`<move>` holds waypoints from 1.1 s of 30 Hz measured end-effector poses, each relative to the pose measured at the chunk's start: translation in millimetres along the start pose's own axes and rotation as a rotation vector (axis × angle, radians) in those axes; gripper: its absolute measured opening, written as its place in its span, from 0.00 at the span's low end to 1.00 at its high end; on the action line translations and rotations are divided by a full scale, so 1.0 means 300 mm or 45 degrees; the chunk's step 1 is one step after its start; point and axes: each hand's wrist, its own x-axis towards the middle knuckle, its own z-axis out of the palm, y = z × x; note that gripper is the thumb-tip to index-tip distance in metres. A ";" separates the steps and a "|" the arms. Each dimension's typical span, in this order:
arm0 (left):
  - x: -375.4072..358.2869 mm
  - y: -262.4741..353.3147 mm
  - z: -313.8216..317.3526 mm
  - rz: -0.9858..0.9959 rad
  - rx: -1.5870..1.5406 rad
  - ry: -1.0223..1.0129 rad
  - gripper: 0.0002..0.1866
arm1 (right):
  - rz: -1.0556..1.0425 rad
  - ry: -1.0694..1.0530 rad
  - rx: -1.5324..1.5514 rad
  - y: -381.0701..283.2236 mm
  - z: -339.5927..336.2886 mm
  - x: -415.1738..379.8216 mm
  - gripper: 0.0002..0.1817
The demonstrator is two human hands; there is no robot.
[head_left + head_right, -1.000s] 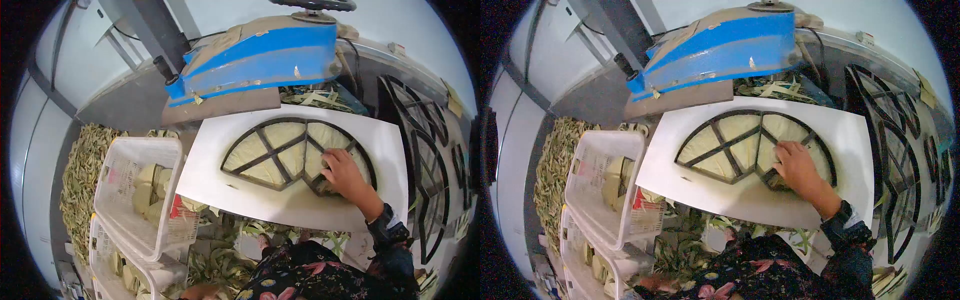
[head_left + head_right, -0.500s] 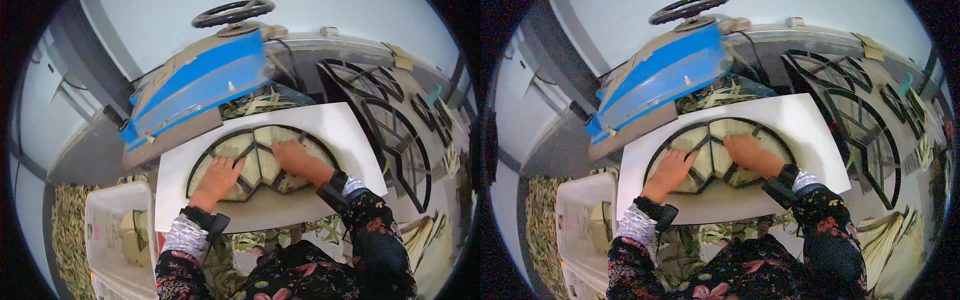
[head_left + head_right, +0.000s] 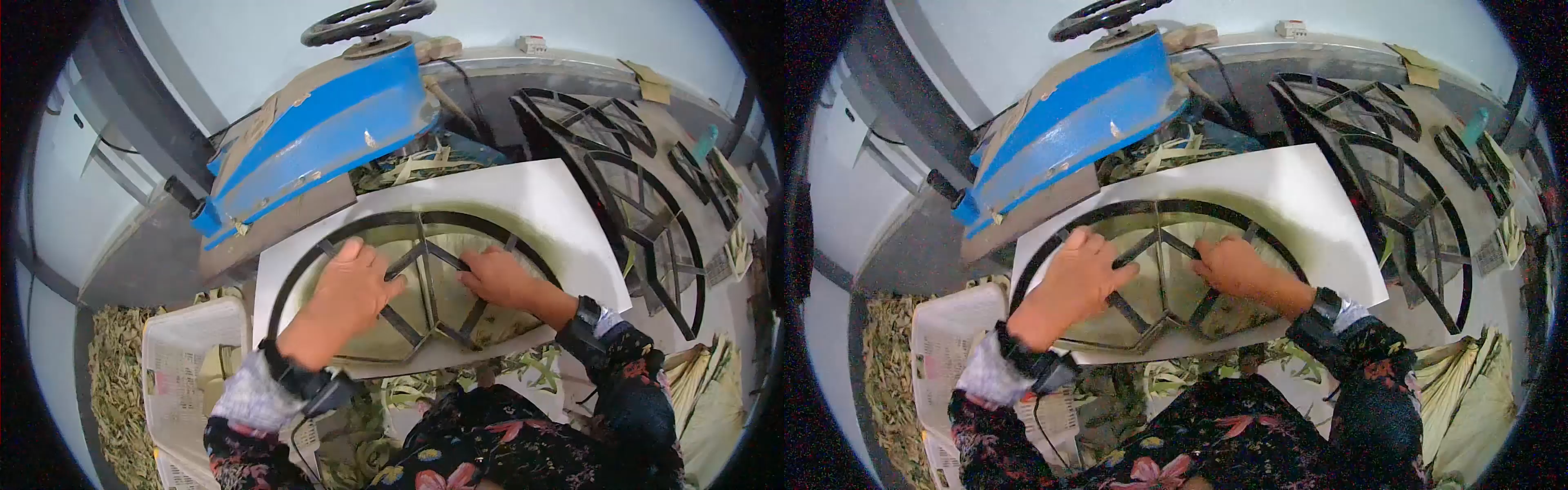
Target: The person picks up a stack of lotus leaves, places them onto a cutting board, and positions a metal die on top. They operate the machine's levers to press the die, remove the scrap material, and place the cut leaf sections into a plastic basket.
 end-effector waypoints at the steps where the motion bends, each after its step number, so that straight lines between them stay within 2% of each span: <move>1: 0.011 0.023 -0.073 -0.032 -0.018 0.184 0.22 | 0.063 0.104 0.046 -0.009 -0.036 -0.017 0.16; 2: 0.023 0.056 -0.168 0.050 -0.057 0.489 0.22 | 0.087 0.109 0.030 -0.018 -0.068 -0.036 0.16; 4: 0.008 0.182 -0.289 0.202 -0.277 0.492 0.24 | 0.183 0.284 0.172 -0.021 -0.138 -0.091 0.13; 6: 0.000 0.256 -0.270 0.661 -0.711 0.515 0.24 | 0.333 0.369 0.084 0.008 -0.219 -0.156 0.13; 7: 0.027 0.296 -0.234 0.694 -0.718 0.530 0.24 | 0.442 0.444 0.020 0.028 -0.249 -0.182 0.12; 8: 0.076 0.346 -0.167 0.484 -0.808 0.427 0.23 | 0.520 0.525 -0.023 0.072 -0.278 -0.223 0.11; 9: 0.121 0.380 -0.102 0.269 -0.889 0.317 0.23 | 0.400 0.683 -0.093 0.140 -0.304 -0.272 0.12; 10: 0.157 0.397 -0.045 0.285 -0.893 0.322 0.23 | 0.493 0.737 -0.206 0.181 -0.340 -0.311 0.12; 12: 0.224 0.417 0.055 -0.003 -0.602 0.457 0.23 | 0.655 0.778 -0.183 0.299 -0.418 -0.416 0.14; 13: 0.241 0.425 0.086 -0.003 -0.603 0.463 0.23 | 0.813 0.706 -0.097 0.318 -0.480 -0.456 0.15; 14: 0.251 0.433 0.113 -0.026 -0.621 0.396 0.23 | 0.804 0.754 -0.209 0.409 -0.493 -0.521 0.15; 17: 0.276 0.475 0.166 -0.062 -0.584 0.269 0.22 | 1.038 0.655 -0.361 0.676 -0.544 -0.713 0.16; 18: 0.281 0.493 0.174 -0.077 -0.524 0.211 0.22 | 1.207 0.559 -0.402 0.711 -0.570 -0.752 0.17; 19: 0.290 0.511 0.173 -0.103 -0.531 0.200 0.22 | 1.226 0.616 -0.456 0.781 -0.564 -0.810 0.18; 21: 0.308 0.544 0.165 -0.114 -0.341 0.263 0.21 | 1.370 0.578 -0.279 0.806 -0.605 -0.846 0.17; 22: 0.314 0.555 0.161 -0.159 -0.341 0.227 0.21 | 1.379 0.496 -0.407 0.937 -0.596 -0.918 0.15; 23: 0.325 0.561 0.157 -0.139 -0.308 0.198 0.21 | 1.178 0.549 -0.491 1.038 -0.573 -0.996 0.15; 24: 0.333 0.565 0.157 -0.118 -0.275 0.171 0.21 | 1.244 0.603 -0.262 1.031 -0.583 -0.983 0.17; 25: 0.335 0.573 0.162 -0.156 -0.272 0.140 0.21 | 1.134 0.611 -0.241 1.067 -0.575 -1.020 0.17; 26: 0.336 0.579 0.168 -0.163 -0.259 0.179 0.22 | 1.210 0.718 0.329 1.244 -0.545 -1.094 0.17; 27: 0.334 0.576 0.172 -0.167 -0.245 0.221 0.24 | 1.138 0.609 -0.180 1.194 -0.553 -1.072 0.18; 28: 0.328 0.566 0.159 -0.196 -0.239 0.201 0.24 | 1.274 0.517 -0.251 1.246 -0.549 -1.079 0.18; 29: 0.322 0.556 0.139 -0.230 -0.282 0.212 0.23 | 1.249 0.505 -0.237 1.289 -0.533 -1.093 0.18; 31: 0.308 0.520 0.131 -0.284 -0.322 0.212 0.22 | 1.389 0.353 -0.344 1.282 -0.539 -1.084 0.18; 32: 0.288 0.492 0.135 -0.333 -0.630 0.337 0.22 | 1.366 0.345 -0.333 1.322 -0.518 -1.122 0.18; 33: 0.261 0.460 0.139 -0.381 -0.938 0.465 0.21 | 1.037 0.392 -0.597 1.424 -0.496 -1.208 0.18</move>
